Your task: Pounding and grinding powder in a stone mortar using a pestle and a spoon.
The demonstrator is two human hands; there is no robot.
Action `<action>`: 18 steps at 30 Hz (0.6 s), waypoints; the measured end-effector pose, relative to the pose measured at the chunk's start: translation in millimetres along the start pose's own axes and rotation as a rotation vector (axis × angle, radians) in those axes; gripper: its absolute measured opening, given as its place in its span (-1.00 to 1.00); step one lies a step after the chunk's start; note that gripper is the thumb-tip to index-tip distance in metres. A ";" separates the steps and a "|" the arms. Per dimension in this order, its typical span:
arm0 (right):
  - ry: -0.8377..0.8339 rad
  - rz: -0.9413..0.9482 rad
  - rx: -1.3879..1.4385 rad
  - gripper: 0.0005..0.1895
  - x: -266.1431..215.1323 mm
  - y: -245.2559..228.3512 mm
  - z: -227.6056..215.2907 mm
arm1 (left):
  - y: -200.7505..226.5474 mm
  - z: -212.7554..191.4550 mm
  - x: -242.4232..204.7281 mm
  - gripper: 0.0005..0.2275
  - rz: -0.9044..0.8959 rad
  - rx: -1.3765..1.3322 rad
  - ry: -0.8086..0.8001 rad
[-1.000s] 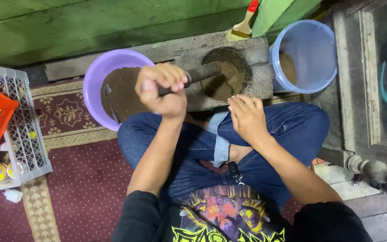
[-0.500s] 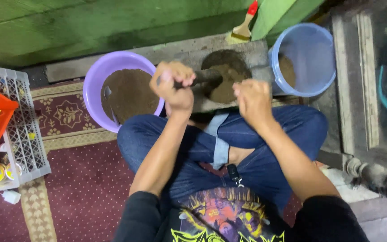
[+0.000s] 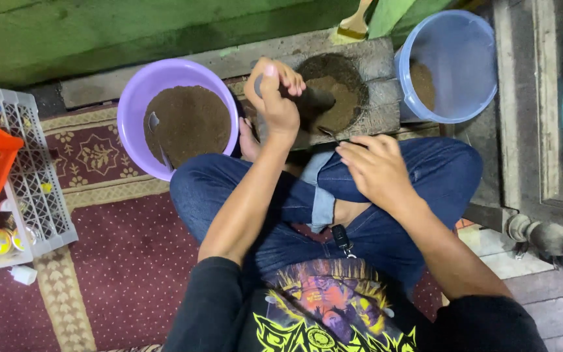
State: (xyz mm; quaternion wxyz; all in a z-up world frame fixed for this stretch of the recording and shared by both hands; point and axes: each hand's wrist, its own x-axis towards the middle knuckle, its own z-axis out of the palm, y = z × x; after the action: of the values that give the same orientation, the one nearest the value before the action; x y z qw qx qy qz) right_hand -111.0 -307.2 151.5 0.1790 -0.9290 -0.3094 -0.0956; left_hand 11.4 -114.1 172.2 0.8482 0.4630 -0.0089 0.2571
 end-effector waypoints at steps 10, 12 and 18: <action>0.213 0.070 0.143 -0.86 5.9 48.8 7.5 | 68.3 -12.1 -13.0 -0.64 0.216 -0.290 -0.288; 0.277 0.136 0.124 -0.87 2.9 52.8 -11.5 | 24.8 -23.1 -23.1 -0.65 0.240 -0.155 -0.294; 0.369 0.184 0.131 -0.88 21.7 30.6 5.0 | -10.2 -16.0 7.3 -0.64 0.212 0.029 -0.067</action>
State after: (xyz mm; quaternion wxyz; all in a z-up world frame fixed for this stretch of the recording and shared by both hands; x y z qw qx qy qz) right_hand -75.0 -316.3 144.8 0.3006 -0.9065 -0.1908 -0.2268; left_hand 18.7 -102.8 157.0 0.8086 0.4801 -0.0827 0.3298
